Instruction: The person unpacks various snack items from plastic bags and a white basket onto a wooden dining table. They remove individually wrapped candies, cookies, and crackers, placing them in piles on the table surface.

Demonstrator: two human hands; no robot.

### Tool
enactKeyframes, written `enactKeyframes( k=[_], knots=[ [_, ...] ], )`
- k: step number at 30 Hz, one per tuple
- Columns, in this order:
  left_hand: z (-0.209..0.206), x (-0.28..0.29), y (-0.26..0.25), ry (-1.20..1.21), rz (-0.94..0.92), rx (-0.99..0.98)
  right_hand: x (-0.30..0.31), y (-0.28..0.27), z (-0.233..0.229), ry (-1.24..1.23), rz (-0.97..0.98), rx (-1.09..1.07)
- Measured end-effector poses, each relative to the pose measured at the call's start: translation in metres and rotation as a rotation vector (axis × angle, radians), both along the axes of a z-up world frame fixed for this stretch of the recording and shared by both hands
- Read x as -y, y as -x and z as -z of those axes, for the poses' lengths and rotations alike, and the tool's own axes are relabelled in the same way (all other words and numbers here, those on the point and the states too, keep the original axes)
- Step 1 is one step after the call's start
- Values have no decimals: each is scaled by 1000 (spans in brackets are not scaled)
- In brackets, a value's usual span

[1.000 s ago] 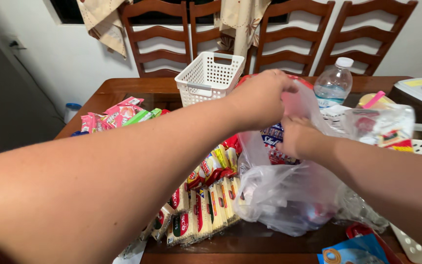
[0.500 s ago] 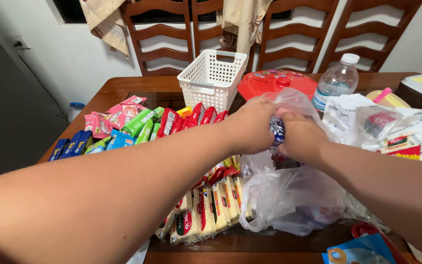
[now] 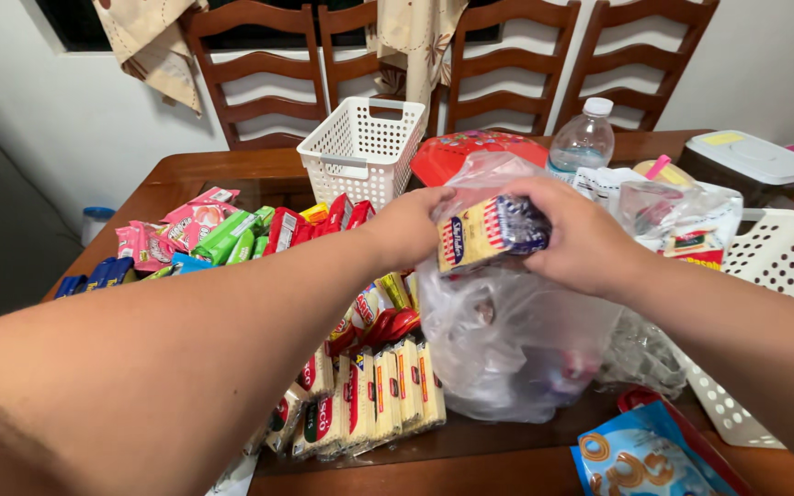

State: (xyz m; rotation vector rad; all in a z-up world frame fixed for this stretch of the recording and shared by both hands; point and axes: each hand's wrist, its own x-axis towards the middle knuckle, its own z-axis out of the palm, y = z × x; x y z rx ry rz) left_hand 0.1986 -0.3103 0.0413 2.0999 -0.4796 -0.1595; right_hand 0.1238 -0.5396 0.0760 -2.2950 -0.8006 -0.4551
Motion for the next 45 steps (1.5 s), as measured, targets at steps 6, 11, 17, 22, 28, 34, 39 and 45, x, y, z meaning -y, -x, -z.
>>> enactKeyframes(
  k=[6,11,17,22,28,34,39,45],
  knots=[
    [-2,-8,2,562,36,-413,7,11,-4,-213,84,-158],
    [11,-24,17,590,-31,-564,17,16,-13,-735,11,-547],
    [43,-12,47,310,55,-553,19,21,-42,-1179,-244,-739],
    [46,0,84,-141,277,-302,25,22,-74,-1193,-437,-861],
    [6,-37,104,136,119,-240,12,20,-88,-1035,106,-1032],
    [-42,-98,126,511,-55,-292,-39,26,-78,-861,34,-1150],
    [-66,-153,150,612,-139,-129,-119,35,-83,-476,-144,-1152],
    [-53,-235,187,406,-198,-311,-215,54,-78,-324,-30,-1051]
  ],
)
